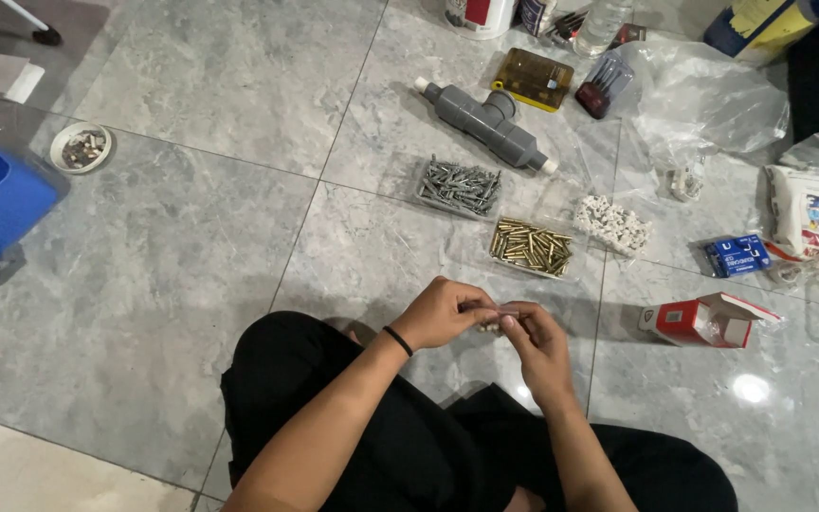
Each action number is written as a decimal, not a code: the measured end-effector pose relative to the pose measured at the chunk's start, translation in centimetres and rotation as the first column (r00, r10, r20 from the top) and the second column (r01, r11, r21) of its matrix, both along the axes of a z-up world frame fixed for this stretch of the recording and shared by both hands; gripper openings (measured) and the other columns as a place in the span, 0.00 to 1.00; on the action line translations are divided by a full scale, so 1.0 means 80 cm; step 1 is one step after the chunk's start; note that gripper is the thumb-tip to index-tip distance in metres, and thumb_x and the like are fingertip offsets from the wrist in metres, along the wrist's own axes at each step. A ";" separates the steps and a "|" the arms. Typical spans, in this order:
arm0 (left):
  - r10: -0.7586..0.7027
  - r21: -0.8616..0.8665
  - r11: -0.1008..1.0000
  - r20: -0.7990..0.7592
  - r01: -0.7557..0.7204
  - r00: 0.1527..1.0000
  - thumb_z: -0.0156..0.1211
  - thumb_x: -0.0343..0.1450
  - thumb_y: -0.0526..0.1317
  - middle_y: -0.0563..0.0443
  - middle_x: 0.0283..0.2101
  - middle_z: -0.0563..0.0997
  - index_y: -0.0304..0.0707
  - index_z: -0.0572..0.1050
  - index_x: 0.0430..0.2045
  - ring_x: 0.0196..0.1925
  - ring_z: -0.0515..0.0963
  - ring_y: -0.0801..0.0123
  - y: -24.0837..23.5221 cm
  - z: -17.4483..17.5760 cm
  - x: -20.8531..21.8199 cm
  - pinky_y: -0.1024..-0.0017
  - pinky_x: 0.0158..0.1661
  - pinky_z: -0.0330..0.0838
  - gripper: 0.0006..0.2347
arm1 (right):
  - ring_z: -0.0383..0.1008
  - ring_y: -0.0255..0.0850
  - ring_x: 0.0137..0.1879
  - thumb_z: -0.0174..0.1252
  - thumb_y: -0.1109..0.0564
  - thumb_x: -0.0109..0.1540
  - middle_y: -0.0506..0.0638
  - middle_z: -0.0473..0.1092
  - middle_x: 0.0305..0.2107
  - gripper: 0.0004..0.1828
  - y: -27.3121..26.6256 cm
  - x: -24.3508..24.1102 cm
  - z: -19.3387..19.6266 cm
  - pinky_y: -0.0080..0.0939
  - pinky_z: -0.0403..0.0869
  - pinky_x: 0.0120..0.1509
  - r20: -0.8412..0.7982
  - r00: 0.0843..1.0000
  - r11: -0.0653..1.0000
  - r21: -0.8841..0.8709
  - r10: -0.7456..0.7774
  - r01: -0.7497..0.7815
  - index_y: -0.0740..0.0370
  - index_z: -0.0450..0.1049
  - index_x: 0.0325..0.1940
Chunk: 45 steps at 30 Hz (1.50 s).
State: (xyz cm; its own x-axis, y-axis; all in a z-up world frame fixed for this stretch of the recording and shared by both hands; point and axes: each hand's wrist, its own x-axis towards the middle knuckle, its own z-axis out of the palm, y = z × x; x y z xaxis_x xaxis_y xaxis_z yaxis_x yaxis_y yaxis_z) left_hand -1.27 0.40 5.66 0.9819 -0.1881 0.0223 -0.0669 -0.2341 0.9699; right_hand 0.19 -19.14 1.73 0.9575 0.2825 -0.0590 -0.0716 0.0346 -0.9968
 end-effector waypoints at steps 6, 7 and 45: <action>-0.040 0.000 0.999 0.023 0.040 0.999 0.62 0.72 0.33 0.42 0.28 0.85 0.37 0.84 0.31 0.28 0.83 0.61 0.003 0.002 0.002 0.69 0.30 0.77 0.04 | 0.77 0.49 0.55 0.63 0.64 0.64 0.58 0.77 0.34 0.04 0.007 -0.008 0.007 0.54 0.75 0.61 0.147 0.987 0.997 0.026 -0.071 0.068 0.70 0.79 0.39; -0.038 0.001 0.999 0.024 0.038 0.999 0.62 0.72 0.33 0.42 0.28 0.85 0.37 0.84 0.31 0.28 0.83 0.61 0.004 0.006 0.002 0.69 0.30 0.77 0.04 | 0.77 0.49 0.55 0.63 0.64 0.64 0.58 0.77 0.34 0.04 0.008 -0.007 0.006 0.54 0.75 0.61 0.148 0.986 0.997 0.026 -0.069 0.066 0.70 0.79 0.39; 0.297 0.020 0.938 -0.563 -0.346 0.771 0.52 0.73 0.36 0.42 0.35 0.79 0.45 0.67 0.35 0.29 0.83 0.61 0.134 -0.059 0.065 0.69 0.28 0.77 0.01 | 0.76 0.47 0.50 0.55 0.52 0.67 0.56 0.74 0.46 0.17 0.009 0.018 0.014 0.45 0.73 0.50 -0.224 0.959 0.976 -0.169 -0.175 0.138 0.63 0.74 0.56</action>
